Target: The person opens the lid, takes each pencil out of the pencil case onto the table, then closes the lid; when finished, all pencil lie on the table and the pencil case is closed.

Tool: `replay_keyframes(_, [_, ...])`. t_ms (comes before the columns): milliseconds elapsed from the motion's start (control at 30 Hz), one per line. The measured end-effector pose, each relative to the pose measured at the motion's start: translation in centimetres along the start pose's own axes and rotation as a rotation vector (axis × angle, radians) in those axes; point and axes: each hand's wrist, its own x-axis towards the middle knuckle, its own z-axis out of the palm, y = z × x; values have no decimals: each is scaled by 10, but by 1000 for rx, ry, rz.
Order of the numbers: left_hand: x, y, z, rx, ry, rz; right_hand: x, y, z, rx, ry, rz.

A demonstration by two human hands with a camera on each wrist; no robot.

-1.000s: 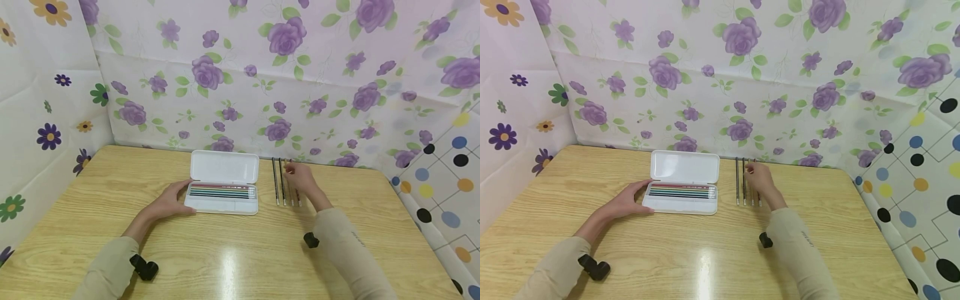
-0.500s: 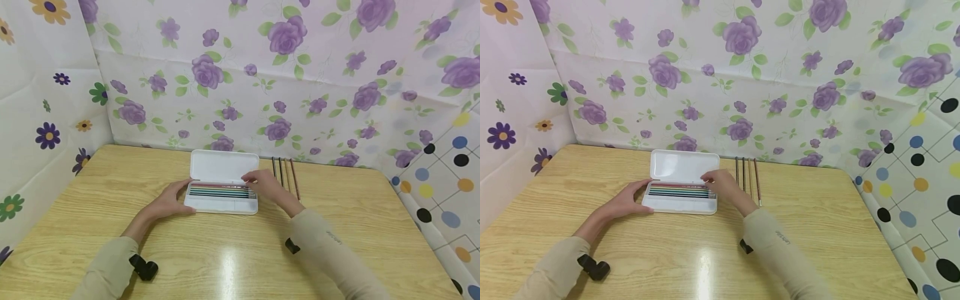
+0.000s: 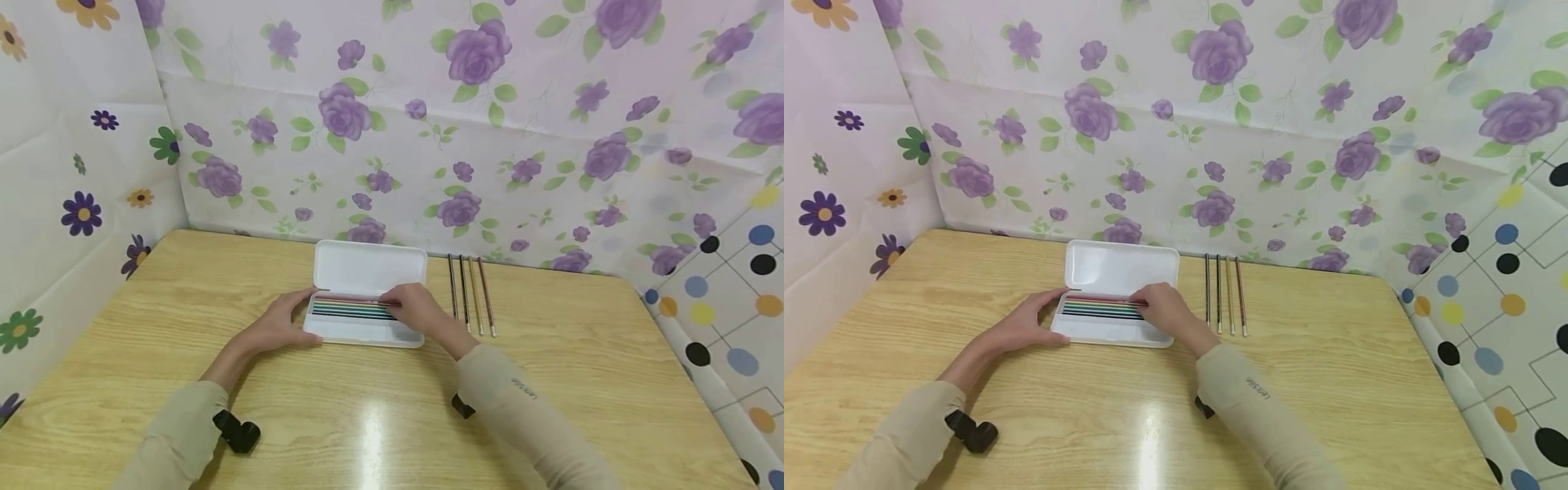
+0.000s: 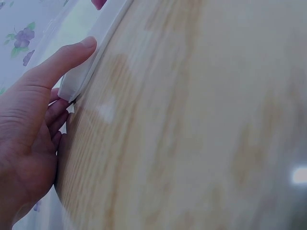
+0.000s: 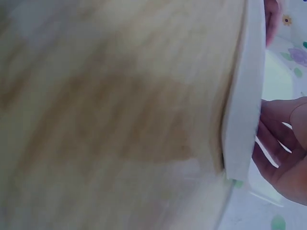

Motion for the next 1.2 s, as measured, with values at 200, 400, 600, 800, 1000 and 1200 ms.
replay_keyframes(200, [-1, 0, -1, 11, -7, -5, 3, -5, 6, -53, 1, 30])
replay_keyframes(400, [0, -1, -1, 11, -6, -9, 5, -8, 8, -139, -10, 10])
replay_keyframes(600, [1, 1, -1, -6, -10, 0, 4, -11, 7, -152, -25, 27])
replay_keyframes(800, [1, -1, 0, -19, -16, 8, 6, -11, 8, -99, -51, 73])
replay_keyframes(1000, [1, -2, 0, 1, -5, 11, 7, -10, -1, 33, -27, 98])
replay_keyframes(1200, [1, -1, 0, 2, -1, 23, 7, -6, -17, 127, -8, 130])
